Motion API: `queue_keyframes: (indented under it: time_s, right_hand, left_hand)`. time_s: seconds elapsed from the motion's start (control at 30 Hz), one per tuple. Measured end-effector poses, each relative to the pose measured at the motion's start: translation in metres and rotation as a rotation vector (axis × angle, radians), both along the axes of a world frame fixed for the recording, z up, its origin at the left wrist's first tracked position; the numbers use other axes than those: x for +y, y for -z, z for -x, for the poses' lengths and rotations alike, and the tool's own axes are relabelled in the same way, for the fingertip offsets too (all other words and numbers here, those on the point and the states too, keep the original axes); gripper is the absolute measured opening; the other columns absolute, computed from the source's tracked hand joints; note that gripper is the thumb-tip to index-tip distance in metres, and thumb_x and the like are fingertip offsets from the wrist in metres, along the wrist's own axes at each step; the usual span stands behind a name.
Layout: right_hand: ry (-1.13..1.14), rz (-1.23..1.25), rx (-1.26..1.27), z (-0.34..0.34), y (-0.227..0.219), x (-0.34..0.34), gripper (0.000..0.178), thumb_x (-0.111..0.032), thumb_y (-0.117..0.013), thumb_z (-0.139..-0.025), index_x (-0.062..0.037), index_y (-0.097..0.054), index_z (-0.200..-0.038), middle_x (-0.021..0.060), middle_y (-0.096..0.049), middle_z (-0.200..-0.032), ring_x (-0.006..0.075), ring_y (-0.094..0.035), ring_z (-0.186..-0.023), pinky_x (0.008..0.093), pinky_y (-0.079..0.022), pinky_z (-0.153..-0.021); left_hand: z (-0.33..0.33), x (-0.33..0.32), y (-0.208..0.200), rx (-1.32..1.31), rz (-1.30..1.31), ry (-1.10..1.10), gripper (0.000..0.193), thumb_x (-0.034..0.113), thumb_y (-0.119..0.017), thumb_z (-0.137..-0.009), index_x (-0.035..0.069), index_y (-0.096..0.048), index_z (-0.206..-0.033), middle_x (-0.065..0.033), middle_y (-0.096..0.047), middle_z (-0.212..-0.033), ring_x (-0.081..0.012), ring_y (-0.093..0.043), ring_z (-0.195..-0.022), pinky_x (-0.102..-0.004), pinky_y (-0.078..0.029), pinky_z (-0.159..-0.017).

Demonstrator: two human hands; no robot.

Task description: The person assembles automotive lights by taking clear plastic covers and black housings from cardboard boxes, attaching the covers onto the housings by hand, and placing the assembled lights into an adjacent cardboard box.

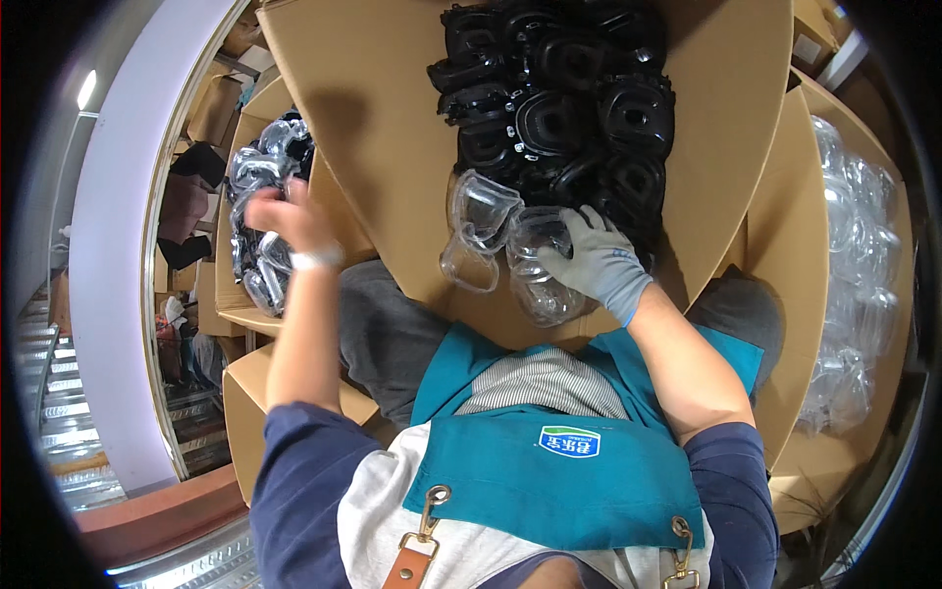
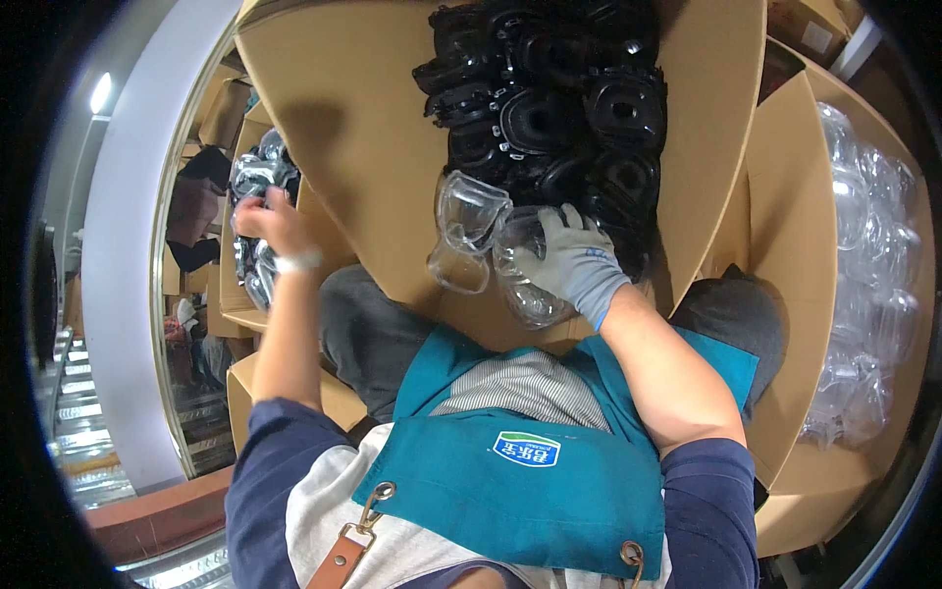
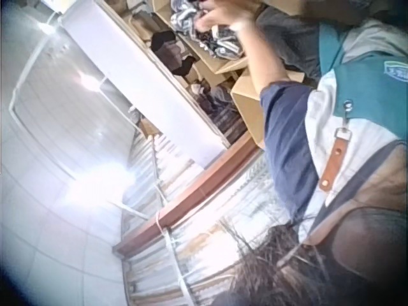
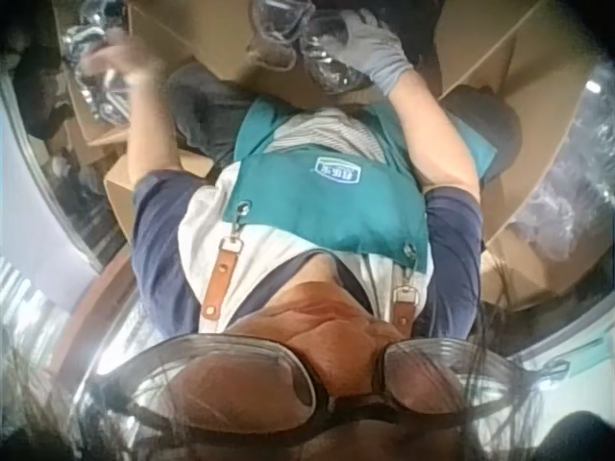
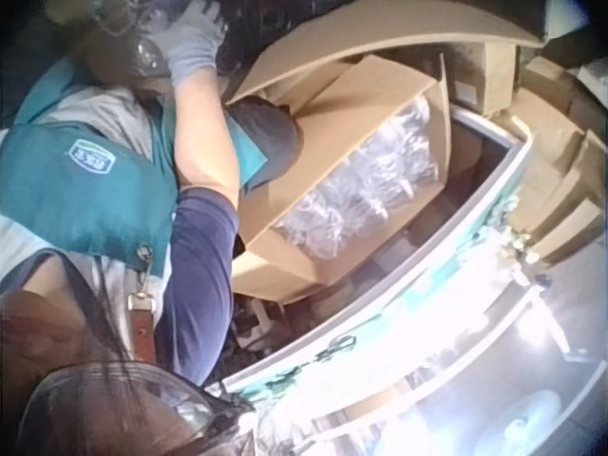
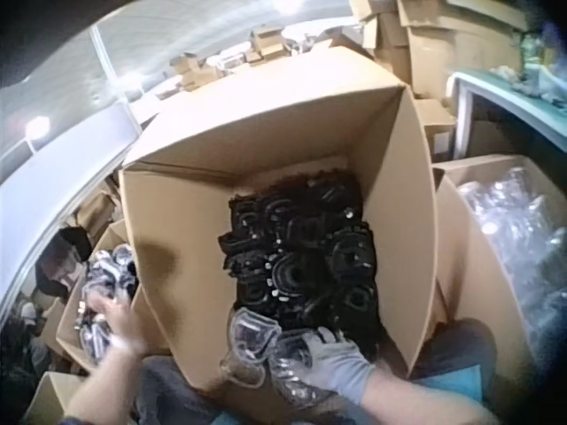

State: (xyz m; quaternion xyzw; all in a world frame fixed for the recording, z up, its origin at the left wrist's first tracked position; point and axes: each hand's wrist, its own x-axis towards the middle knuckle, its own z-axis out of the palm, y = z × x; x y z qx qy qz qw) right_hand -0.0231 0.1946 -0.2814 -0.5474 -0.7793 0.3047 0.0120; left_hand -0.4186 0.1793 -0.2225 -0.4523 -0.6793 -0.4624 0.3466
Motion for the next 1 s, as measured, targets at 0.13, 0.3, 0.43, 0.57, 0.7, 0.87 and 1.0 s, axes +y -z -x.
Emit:
queue_keyframes:
  time_s: [0.13, 0.3, 0.43, 0.57, 0.7, 0.87, 1.0]
  right_hand:
    - [0.02, -0.129, 0.185, -0.005, -0.016, 0.006, 0.073, -0.053, -0.055, -0.079, -0.0059, -0.046, -0.134, 0.0255, -0.04, -0.14, 0.0409, -0.044, -0.126, 0.0422, -0.035, -0.106]
    - [0.016, -0.104, 0.359, -0.008, -0.033, 0.003, 0.072, -0.054, -0.056, -0.079, -0.006, -0.048, -0.133, 0.0257, -0.042, -0.138, 0.0411, -0.045, -0.124, 0.0419, -0.036, -0.106]
    - [-0.108, -0.147, 0.439, -0.009, -0.042, -0.012, 0.072, -0.05, -0.062, -0.077, -0.0055, -0.048, -0.132, 0.0257, -0.043, -0.137, 0.0414, -0.047, -0.122, 0.041, -0.037, -0.105]
    - [-0.412, -0.448, 0.597, -0.007, -0.057, -0.03, 0.07, -0.044, -0.07, -0.07, -0.0235, -0.05, -0.134, 0.0276, -0.031, -0.142, 0.0468, -0.038, -0.127, 0.0532, -0.034, -0.104]
    - [-0.514, -0.698, 0.702, 0.008, -0.057, -0.046, 0.073, -0.04, -0.08, -0.059, -0.0287, -0.056, -0.127, 0.0262, -0.033, -0.139, 0.0445, -0.039, -0.125, 0.0551, -0.036, -0.101]
    - [-0.358, -0.493, 0.833, 0.01, -0.06, -0.036, 0.076, -0.04, -0.081, -0.062, -0.0202, -0.052, -0.129, 0.0236, -0.036, -0.136, 0.0423, -0.04, -0.124, 0.0508, -0.037, -0.102]
    - [0.078, -0.049, 1.41, 0.007, -0.019, -0.014, 0.084, -0.041, -0.076, -0.076, -0.0086, -0.033, -0.14, 0.0087, -0.052, -0.117, 0.0254, -0.057, -0.107, 0.0373, -0.05, -0.089]
  left_hand:
    - [-0.139, -0.066, 0.025, 0.436, 1.174, 0.777, 0.033, 0.022, -0.071, -0.065, 0.01, -0.06, -0.094, -0.0086, -0.057, -0.109, -0.0311, -0.048, -0.11, -0.0482, -0.036, -0.094]
    - [-0.118, -0.075, 0.104, 0.617, 1.662, 0.515, 0.032, 0.015, -0.04, -0.086, 0.01, -0.063, -0.108, -0.0088, -0.06, -0.115, -0.0244, -0.049, -0.114, -0.0385, -0.035, -0.096]
    - [-0.116, -0.064, 0.103, 0.658, 1.635, 0.603, 0.023, 0.015, -0.047, -0.084, 0.01, -0.067, -0.096, -0.0051, -0.065, -0.101, -0.0241, -0.052, -0.11, -0.0405, -0.036, -0.095]
    - [-0.143, -0.041, 0.022, 0.302, 1.762, 1.0, 0.017, 0.014, -0.054, -0.086, 0.007, -0.063, -0.098, -0.0082, -0.065, -0.097, -0.0239, -0.059, -0.096, -0.0418, -0.041, -0.086]
    - [-0.158, -0.014, -0.039, -1.199, 1.6, 1.296, 0.027, 0.008, -0.061, -0.086, 0.001, -0.05, -0.11, -0.0072, -0.064, -0.095, -0.0196, -0.064, -0.086, -0.0348, -0.051, -0.076]
    - [-0.185, 0.001, -0.045, -1.918, 1.289, 1.083, 0.031, 0.009, -0.058, -0.091, 0.002, -0.043, -0.117, -0.0089, -0.064, -0.098, -0.0202, -0.065, -0.087, -0.0347, -0.056, -0.074]
    - [-0.203, 0.062, -0.081, -1.726, 1.474, 1.422, 0.052, 0.051, -0.029, -0.099, 0.005, -0.048, -0.114, -0.0154, -0.062, -0.101, -0.0256, -0.066, -0.086, -0.0344, -0.056, -0.071]
